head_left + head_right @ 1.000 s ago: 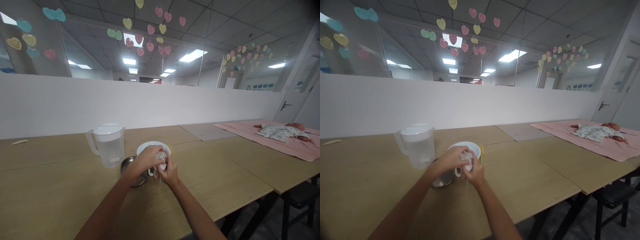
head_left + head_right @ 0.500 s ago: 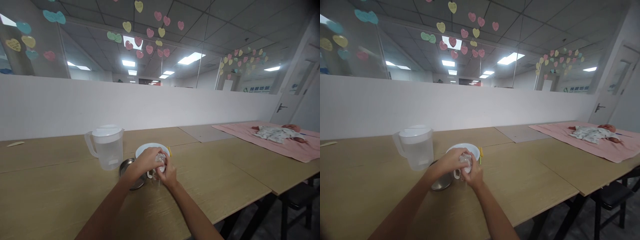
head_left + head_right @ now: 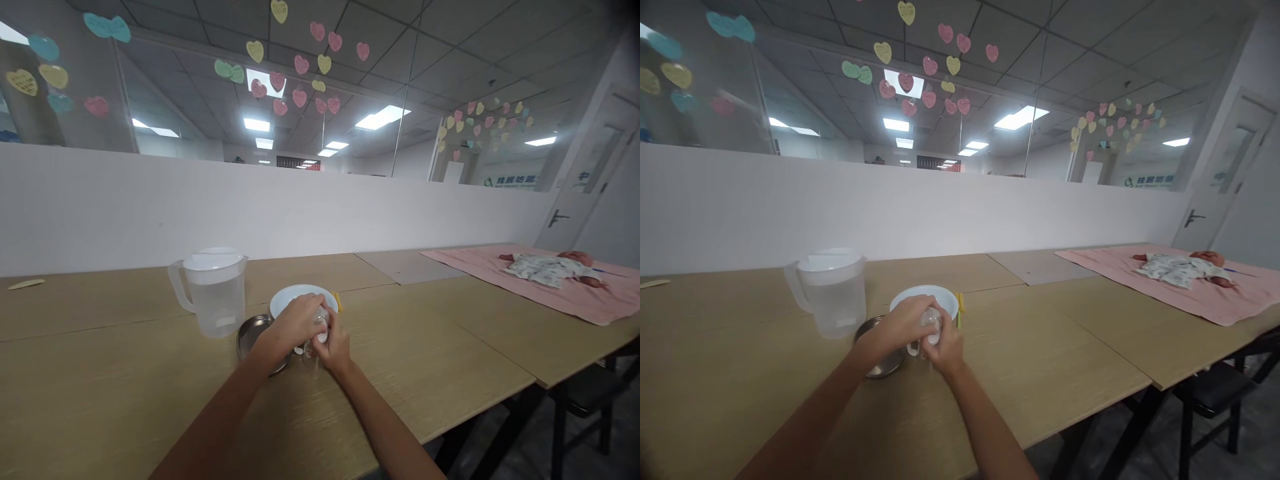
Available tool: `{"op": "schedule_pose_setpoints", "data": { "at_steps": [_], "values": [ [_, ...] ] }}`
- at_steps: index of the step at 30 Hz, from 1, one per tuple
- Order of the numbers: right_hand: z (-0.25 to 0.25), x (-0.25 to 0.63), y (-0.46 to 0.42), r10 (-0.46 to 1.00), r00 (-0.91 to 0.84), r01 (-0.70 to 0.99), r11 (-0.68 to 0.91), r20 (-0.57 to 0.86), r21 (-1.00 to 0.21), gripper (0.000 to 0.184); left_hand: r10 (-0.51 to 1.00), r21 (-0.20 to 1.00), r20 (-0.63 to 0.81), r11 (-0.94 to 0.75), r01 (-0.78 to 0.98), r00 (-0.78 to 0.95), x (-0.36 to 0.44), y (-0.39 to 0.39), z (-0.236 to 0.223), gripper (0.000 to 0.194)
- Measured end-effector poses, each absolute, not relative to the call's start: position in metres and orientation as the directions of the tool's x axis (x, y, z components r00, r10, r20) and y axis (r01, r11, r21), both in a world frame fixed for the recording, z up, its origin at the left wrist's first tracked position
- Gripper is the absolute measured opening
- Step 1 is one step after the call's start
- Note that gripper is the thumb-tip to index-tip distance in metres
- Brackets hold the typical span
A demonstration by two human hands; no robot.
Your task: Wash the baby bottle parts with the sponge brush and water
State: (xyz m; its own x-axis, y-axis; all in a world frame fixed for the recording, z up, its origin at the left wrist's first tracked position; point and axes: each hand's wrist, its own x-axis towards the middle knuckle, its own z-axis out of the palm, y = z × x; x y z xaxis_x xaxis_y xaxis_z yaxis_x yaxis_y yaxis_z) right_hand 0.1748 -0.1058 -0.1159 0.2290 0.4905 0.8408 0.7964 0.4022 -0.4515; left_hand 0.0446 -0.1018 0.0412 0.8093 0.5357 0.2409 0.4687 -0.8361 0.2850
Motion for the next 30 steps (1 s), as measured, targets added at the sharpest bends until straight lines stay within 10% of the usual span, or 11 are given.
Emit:
{"op": "schedule_pose_setpoints", "data": {
  "at_steps": [14,30],
  "values": [
    [-0.117,0.174,-0.103,0.495,0.284,0.772,0.389,0.821,-0.502,0.059,0.475,0.464,0.303,-0.831,0.308,0.826,0.037,-0.088,0.031,0.022],
    [-0.119,0.181,-0.103,0.544,0.235,0.748,0.428,0.806,-0.507,0.07,0.55,0.303,0.221,-0.824,0.479,0.805,0.024,-0.1,0.05,0.045]
  ]
}}
